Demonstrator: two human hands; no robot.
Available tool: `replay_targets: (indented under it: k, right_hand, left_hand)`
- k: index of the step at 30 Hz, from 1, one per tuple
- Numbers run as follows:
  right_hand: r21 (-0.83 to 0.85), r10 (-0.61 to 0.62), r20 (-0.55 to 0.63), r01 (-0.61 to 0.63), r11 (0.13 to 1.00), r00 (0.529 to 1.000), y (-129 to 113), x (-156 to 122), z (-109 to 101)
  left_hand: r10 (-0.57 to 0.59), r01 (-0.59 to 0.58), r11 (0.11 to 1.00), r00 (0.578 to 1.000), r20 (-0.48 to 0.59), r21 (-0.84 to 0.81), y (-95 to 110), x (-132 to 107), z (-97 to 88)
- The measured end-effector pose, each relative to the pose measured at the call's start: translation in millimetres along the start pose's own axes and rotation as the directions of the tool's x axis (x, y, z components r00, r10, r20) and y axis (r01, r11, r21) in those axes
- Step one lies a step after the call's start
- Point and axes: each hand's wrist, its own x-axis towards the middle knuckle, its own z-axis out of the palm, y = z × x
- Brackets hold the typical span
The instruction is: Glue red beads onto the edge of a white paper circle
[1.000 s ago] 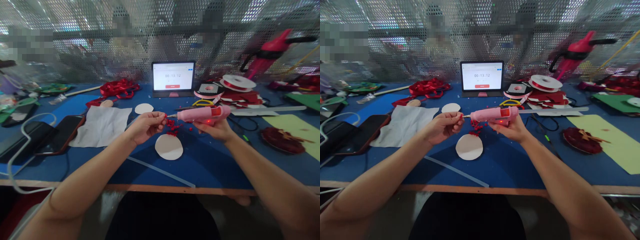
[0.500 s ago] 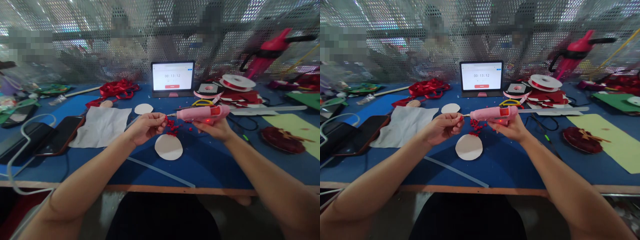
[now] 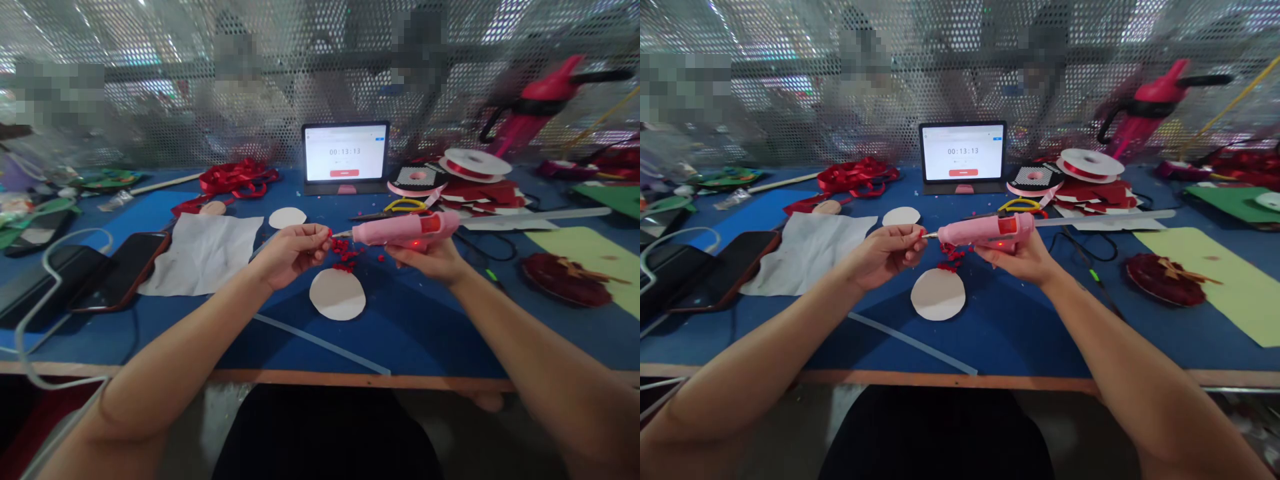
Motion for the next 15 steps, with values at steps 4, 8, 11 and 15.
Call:
replay_targets:
  k: [4,8,11,15]
  right_hand:
    - [0.003,-0.015,-0.025,0.015,1.0,1.0,2.4,-0.4,-1.0]
    - [-0.017,-0.011,-0.062,0.01,1.0,0.998,3.4,0.2,-1.6]
    - [-0.002,0.013,-0.08,-0.014,1.0,0.997,0.9,1.5,-1.3]
    - [0.066,0.069,-0.105,-0.063,0.996,0.992,-5.2,2.1,-0.6]
  left_hand:
    - [0.015,-0.014,1.0,0.999,-0.042,0.017,-0.4,1.3,-1.1]
    - [0.014,-0.012,0.999,0.999,-0.032,0.05,0.1,1.2,-1.3]
    - [0.014,-0.012,0.997,1.0,-0.022,0.077,0.8,0.5,-0.9]
    - [0.02,-0.015,0.99,0.999,-0.038,0.14,1.1,0.4,-1.4]
